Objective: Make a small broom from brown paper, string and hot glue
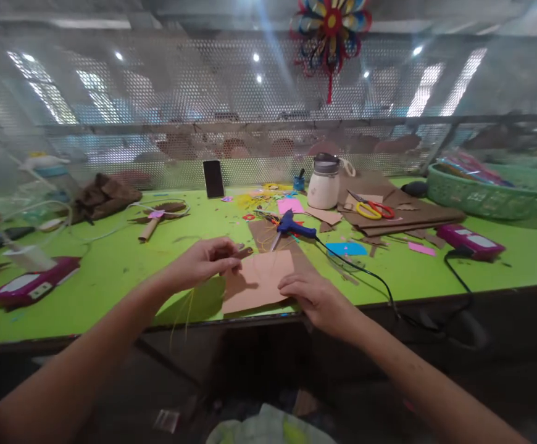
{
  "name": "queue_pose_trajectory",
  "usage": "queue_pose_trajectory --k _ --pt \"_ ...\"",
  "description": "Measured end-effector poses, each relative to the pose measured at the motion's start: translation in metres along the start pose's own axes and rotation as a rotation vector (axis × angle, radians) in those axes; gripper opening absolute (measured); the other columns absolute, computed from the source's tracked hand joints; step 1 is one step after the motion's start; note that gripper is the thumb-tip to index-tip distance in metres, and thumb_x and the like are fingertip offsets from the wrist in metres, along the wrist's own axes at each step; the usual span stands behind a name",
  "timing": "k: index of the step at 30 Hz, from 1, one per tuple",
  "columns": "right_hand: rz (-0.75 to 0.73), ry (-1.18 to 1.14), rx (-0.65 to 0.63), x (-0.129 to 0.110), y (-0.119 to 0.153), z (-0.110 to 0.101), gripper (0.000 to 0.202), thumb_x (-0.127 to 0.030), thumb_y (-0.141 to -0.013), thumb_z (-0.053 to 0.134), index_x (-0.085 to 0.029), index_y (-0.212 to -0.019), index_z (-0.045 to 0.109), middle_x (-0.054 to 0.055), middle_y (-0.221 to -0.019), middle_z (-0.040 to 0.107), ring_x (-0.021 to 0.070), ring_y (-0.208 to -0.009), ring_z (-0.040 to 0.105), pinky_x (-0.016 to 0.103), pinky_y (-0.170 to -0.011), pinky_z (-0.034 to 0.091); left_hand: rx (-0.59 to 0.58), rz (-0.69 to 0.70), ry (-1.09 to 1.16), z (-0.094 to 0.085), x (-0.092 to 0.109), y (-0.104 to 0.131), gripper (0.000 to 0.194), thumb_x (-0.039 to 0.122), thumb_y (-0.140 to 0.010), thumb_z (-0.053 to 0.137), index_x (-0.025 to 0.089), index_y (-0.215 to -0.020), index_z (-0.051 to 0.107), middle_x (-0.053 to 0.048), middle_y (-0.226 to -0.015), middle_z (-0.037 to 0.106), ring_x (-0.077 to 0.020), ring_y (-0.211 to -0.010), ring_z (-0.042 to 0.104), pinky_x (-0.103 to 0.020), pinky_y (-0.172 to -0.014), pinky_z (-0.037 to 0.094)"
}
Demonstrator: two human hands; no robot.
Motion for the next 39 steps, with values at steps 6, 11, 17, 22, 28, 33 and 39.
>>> queue_pose_trajectory --k 6,11,17,22,28,33,39 --pt "0.057 -0.04 -0.006 0.008 -0.007 0.0 0.022 -0.01 -0.087 0.046 -0.02 -0.095 0.063 0.008 -0.1 0.069 0.0164 -0.099 0.063 0.031 -0.087 0.05 -0.041 -0.044 -0.331 0.004 -0.006 0.04 0.023 0.037 -0.084 0.051 0.019 -0.091 0.062 -0.003 -0.089 0.067 -0.0167 -0.082 0.059 -0.027 -0.074 0.043" --pt "0.039 0.006 0.009 0.008 -0.006 0.003 0.021 -0.01 -0.086 0.046 -0.019 -0.093 0.063 0.01 -0.101 0.068 0.018 -0.102 0.061 0.034 -0.088 0.05 -0.026 0.041 -0.436 0.015 -0.005 0.053 0.02 0.032 -0.086 0.049 0.021 -0.095 0.063 -0.004 -0.092 0.066 -0.0162 -0.084 0.058 -0.025 -0.076 0.042" --pt "0.03 0.049 -0.027 0.0 -0.005 0.002 0.022 -0.006 -0.083 0.048 -0.018 -0.095 0.063 0.009 -0.103 0.066 0.018 -0.103 0.06 0.035 -0.091 0.048 0.036 0.091 -0.603 0.027 -0.002 0.063 0.018 0.026 -0.089 0.044 0.019 -0.09 0.06 -0.006 -0.09 0.061 -0.0173 -0.086 0.055 -0.027 -0.076 0.04" --pt "-0.008 0.066 -0.032 -0.006 -0.008 -0.001 0.02 -0.007 -0.083 0.049 -0.017 -0.093 0.063 0.01 -0.1 0.066 0.019 -0.099 0.059 0.037 -0.088 0.048 0.127 0.081 -0.673 0.03 -0.004 0.07 0.02 0.028 -0.09 0.044 0.017 -0.083 0.06 -0.006 -0.084 0.056 -0.0181 -0.084 0.051 -0.029 -0.073 0.039" --pt "-0.003 0.075 -0.041 -0.005 -0.008 0.001 0.02 -0.009 -0.084 0.049 -0.017 -0.095 0.064 0.01 -0.1 0.066 0.0192 -0.099 0.059 0.037 -0.087 0.049 0.123 0.025 -0.65 0.028 -0.005 0.064 0.018 0.029 -0.088 0.047 0.017 -0.081 0.059 -0.005 -0.081 0.056 -0.0175 -0.08 0.051 -0.028 -0.07 0.038" --pt "0.009 0.094 -0.005 -0.007 -0.008 0.005 0.02 -0.01 -0.085 0.049 -0.017 -0.095 0.065 0.011 -0.099 0.066 0.02 -0.097 0.059 0.039 -0.088 0.048 0.118 0.039 -0.611 0.023 -0.007 0.06 0.018 0.03 -0.087 0.047 0.018 -0.078 0.057 -0.005 -0.084 0.056 -0.0174 -0.082 0.052 -0.028 -0.071 0.039" --pt "0.005 0.117 -0.066 -0.021 -0.011 -0.006 0.018 -0.011 -0.082 0.053 -0.017 -0.093 0.066 0.01 -0.1 0.066 0.0185 -0.098 0.059 0.033 -0.088 0.048 0.083 0.069 -0.615 0.018 -0.011 0.05 0.024 0.034 -0.087 0.048 0.018 -0.072 0.056 -0.004 -0.08 0.055 -0.0164 -0.078 0.052 -0.027 -0.068 0.04"
Point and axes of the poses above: each hand's wrist, its own y-axis away from the middle knuckle, its own z-axis out of the palm, x = y × z, the point moved 5 cm from there along -y, towards the middle knuckle
